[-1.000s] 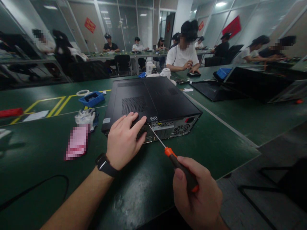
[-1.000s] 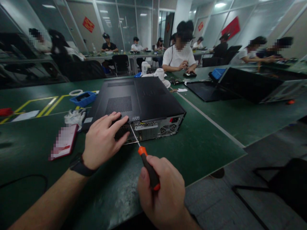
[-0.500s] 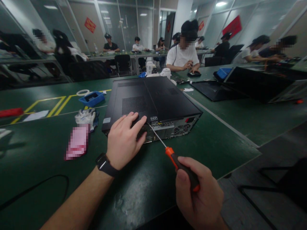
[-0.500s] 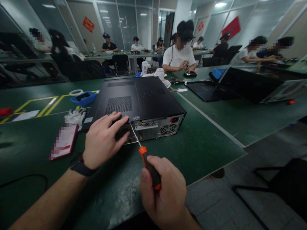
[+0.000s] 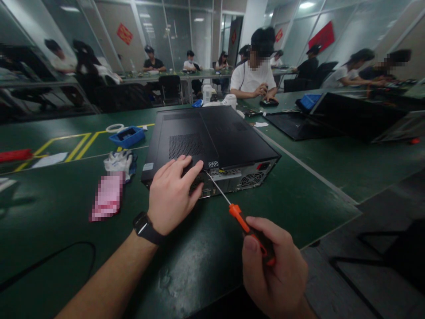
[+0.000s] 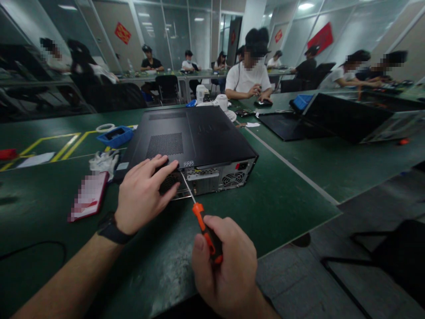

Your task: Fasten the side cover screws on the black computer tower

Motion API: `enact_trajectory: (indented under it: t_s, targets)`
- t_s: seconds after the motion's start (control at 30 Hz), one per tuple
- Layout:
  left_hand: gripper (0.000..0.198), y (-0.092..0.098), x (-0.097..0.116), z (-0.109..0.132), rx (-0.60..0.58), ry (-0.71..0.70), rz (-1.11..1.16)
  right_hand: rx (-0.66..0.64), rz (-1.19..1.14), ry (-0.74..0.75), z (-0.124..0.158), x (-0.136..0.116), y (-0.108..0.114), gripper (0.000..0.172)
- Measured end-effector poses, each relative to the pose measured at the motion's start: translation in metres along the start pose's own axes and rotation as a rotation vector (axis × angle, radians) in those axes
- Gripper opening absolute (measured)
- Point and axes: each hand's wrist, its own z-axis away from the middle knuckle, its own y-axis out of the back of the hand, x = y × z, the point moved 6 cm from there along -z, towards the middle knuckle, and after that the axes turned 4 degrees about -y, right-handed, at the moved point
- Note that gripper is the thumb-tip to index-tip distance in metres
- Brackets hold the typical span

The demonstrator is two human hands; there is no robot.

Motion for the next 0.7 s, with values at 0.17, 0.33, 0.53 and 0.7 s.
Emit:
enact_trajectory:
  t_s: [0.17, 0.33, 0.53, 0.7]
  targets:
    - [0.044, 0.0006, -0.0005, 0.0002, 0.006, -0.007, -0.008, 0.006, -0.034, 0.016, 0.0008, -0.0012, -0.0015, 0.026]
    - [0.044, -0.0008, -0.0005, 0.0009, 0.007, -0.002, -0.001, 0.016, 0.002, 0.017, 0.0003, 0.0002, -0.0015, 0.022]
    - [0.044, -0.0001, -0.0001, -0.0002, 0.006, -0.005, -0.004, -0.009, -0.049, 0.013, 0.0007, 0.0006, -0.002, 0.028]
    - [0.044, -0.0003, -0.0001, 0.0006, 0.003, -0.002, -0.005, -0.003, -0.061, 0.043, -0.0003, -0.0021, -0.002, 0.027]
